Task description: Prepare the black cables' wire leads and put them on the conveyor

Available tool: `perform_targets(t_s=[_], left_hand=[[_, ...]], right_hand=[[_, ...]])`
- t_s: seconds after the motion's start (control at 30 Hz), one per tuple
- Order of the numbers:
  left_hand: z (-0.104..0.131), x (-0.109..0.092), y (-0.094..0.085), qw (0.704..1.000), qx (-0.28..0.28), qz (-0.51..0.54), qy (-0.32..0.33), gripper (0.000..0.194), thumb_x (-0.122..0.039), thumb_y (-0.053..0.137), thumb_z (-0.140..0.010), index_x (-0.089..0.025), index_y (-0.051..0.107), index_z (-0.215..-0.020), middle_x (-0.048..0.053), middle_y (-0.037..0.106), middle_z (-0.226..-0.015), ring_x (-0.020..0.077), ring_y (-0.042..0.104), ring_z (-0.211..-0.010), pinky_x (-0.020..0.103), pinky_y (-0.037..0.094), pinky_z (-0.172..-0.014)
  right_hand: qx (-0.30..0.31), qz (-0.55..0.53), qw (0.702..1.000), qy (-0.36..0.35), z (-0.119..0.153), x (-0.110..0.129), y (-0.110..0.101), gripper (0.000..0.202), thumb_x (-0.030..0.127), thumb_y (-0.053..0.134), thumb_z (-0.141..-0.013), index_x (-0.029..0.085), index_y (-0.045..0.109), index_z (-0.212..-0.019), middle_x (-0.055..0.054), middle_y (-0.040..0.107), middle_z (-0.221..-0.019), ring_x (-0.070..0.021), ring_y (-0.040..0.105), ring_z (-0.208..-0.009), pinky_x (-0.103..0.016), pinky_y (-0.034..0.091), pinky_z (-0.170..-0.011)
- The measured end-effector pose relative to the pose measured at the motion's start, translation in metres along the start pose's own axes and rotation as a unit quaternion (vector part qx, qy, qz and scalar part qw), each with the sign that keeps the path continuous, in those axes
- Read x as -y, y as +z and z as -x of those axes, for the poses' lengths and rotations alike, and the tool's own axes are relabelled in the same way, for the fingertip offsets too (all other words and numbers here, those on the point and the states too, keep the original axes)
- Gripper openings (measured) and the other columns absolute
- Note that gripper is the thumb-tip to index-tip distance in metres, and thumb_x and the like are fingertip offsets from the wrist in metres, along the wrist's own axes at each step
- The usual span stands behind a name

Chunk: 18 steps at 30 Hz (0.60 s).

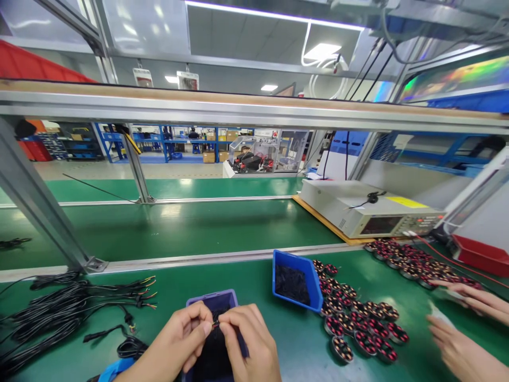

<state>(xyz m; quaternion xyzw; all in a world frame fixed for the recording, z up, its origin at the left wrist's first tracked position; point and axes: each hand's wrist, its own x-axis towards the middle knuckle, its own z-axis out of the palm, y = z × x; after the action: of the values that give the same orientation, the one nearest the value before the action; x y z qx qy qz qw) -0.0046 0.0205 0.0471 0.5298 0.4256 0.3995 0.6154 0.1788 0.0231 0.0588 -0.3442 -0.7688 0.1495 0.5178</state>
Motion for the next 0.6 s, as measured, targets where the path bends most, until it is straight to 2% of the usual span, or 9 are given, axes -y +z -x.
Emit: perform_targets(t_s=[0.17, 0.6], left_hand=[[-0.0017, 0.0003, -0.0004, 1.000, 0.002, -0.005, 0.004, 0.056, -0.075, 0.060, -0.083, -0.019, 0.054, -0.085, -0.007, 0.049, -0.057, 0.0056, 0.037, -0.037, 0.017, 0.024, -0.035], [-0.0026, 0.0035, -0.0014, 1.000, 0.001, -0.024, 0.009, 0.057, -0.075, 0.058, -0.085, -0.018, 0.055, -0.086, -0.005, 0.053, -0.058, 0.0058, 0.040, -0.038, 0.016, 0.028, -0.036]], right_hand=[[0.005, -0.003, 1.000, 0.002, 0.0000, -0.0006, 0.0003, 0.016, 0.023, 0.054, -0.102, 0.024, 0.068, -0.095, -0.006, 0.071, -0.082, -0.0213, 0.069, -0.075, -0.031, 0.058, -0.069], [0.003, -0.002, 1.000, -0.005, -0.0018, 0.0019, -0.0003, 0.016, 0.013, 0.056, -0.098, 0.024, 0.067, -0.094, -0.003, 0.071, -0.083, -0.0191, 0.068, -0.075, -0.027, 0.056, -0.070]])
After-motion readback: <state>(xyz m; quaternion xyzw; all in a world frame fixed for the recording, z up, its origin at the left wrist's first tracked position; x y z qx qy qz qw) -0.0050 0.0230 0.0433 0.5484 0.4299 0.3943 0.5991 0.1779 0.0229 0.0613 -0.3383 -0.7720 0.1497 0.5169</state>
